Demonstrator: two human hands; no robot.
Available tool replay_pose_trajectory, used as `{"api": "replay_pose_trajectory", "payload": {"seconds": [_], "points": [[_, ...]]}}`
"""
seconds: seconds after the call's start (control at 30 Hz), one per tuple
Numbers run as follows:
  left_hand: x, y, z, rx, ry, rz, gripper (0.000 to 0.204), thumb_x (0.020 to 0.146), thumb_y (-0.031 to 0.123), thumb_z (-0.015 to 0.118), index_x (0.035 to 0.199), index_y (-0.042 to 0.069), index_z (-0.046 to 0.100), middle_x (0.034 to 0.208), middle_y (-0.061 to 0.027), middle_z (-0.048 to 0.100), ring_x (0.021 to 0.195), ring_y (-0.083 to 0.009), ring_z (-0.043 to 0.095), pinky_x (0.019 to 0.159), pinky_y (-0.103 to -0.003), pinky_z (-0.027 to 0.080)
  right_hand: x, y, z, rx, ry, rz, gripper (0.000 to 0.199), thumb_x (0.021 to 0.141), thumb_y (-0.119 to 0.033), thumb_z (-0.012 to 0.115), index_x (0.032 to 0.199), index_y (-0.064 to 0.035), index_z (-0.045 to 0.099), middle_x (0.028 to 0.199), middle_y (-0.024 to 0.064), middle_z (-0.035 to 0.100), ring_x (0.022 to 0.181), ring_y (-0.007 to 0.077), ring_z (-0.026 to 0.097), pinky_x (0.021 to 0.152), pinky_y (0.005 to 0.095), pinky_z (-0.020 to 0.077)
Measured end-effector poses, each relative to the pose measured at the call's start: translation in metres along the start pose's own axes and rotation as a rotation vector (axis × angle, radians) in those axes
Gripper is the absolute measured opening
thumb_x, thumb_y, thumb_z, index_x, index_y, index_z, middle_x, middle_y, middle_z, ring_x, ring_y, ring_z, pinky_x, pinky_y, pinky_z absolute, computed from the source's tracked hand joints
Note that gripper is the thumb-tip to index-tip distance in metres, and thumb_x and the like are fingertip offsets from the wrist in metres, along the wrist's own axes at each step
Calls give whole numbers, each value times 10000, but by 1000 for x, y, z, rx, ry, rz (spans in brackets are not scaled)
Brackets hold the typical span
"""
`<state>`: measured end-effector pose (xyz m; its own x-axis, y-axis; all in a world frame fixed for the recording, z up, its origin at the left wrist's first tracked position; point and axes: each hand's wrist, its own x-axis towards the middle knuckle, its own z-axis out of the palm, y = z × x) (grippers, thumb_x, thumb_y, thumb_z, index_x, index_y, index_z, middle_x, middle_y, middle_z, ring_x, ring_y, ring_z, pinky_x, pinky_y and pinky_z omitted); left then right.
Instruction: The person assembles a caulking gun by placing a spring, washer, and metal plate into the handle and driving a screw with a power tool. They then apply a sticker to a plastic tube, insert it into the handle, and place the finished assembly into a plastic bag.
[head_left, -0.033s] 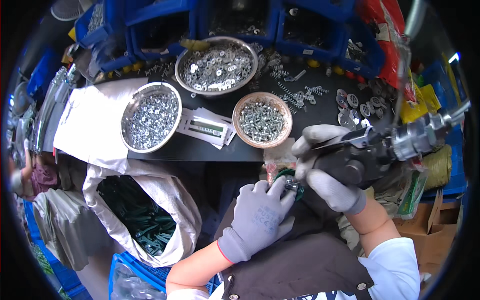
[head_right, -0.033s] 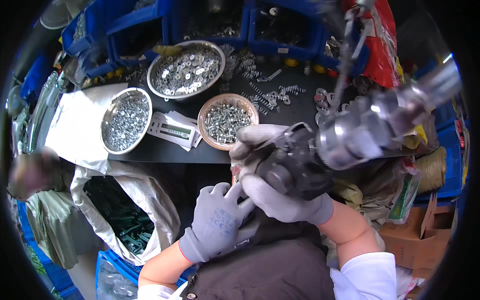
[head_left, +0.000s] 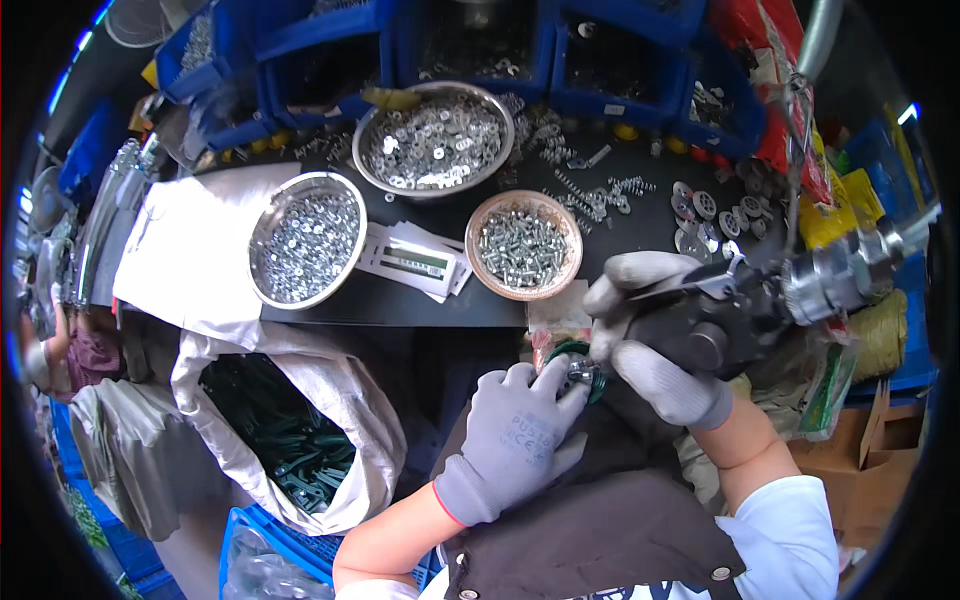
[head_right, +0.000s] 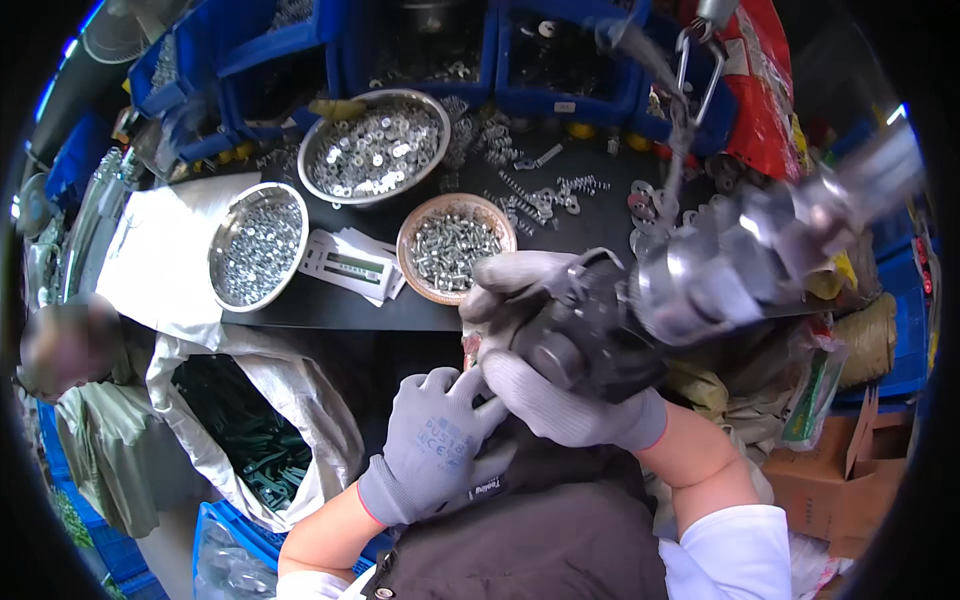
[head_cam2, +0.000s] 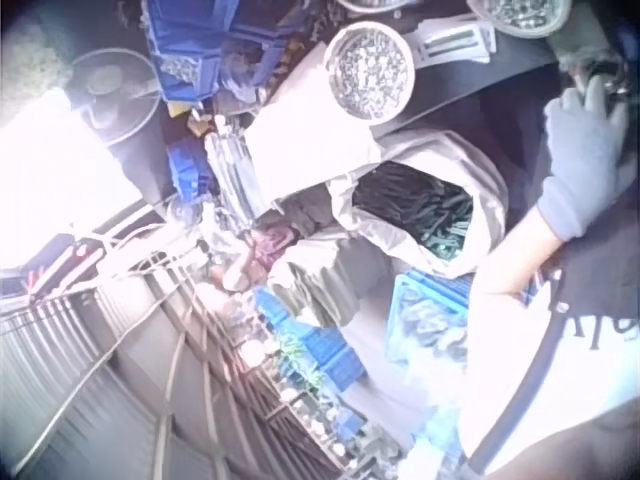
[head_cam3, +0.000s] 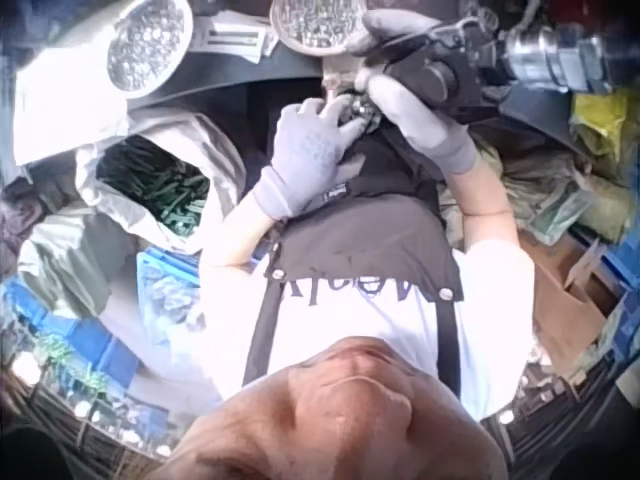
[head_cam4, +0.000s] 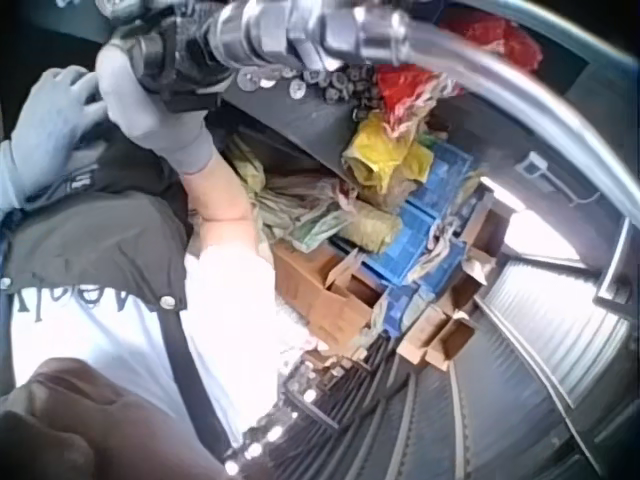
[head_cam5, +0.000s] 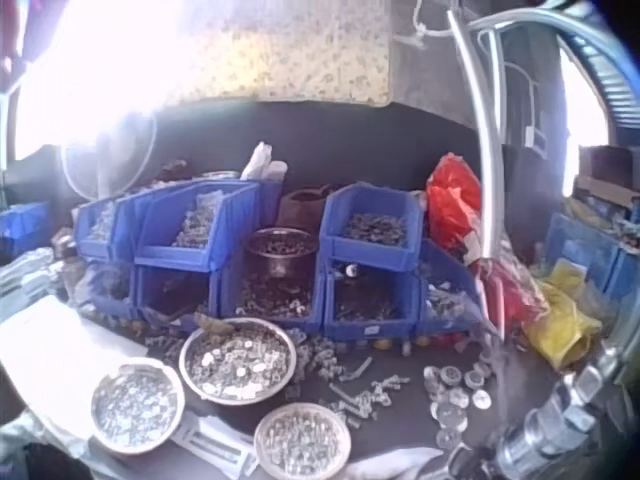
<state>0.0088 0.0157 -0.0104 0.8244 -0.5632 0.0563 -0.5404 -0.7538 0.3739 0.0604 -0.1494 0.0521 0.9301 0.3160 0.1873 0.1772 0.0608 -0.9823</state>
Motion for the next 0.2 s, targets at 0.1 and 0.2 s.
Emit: {"api": "replay_pose_trajectory", "payload": {"seconds": [0.1, 0.2], "points": [[8, -11, 1, -209, 95, 56, 275, 759, 317, 702, 965, 137, 673, 1117, -69, 628, 885, -252, 596, 718, -403, 455, -13, -17, -12, 265, 175, -95, 592, 781, -144, 721, 1310, -41, 474, 1046, 117, 588, 752, 156, 599, 711, 275, 515], [25, -27, -8, -667, 156, 45, 196, 785, 199, 701, 953, 98, 695, 1092, -118, 663, 1007, -277, 627, 944, -390, 455, -27, -29, -33, 396, 226, -223, 733, 772, -180, 702, 1419, -75, 372, 1074, 101, 564, 761, 172, 577, 743, 308, 504]]}}
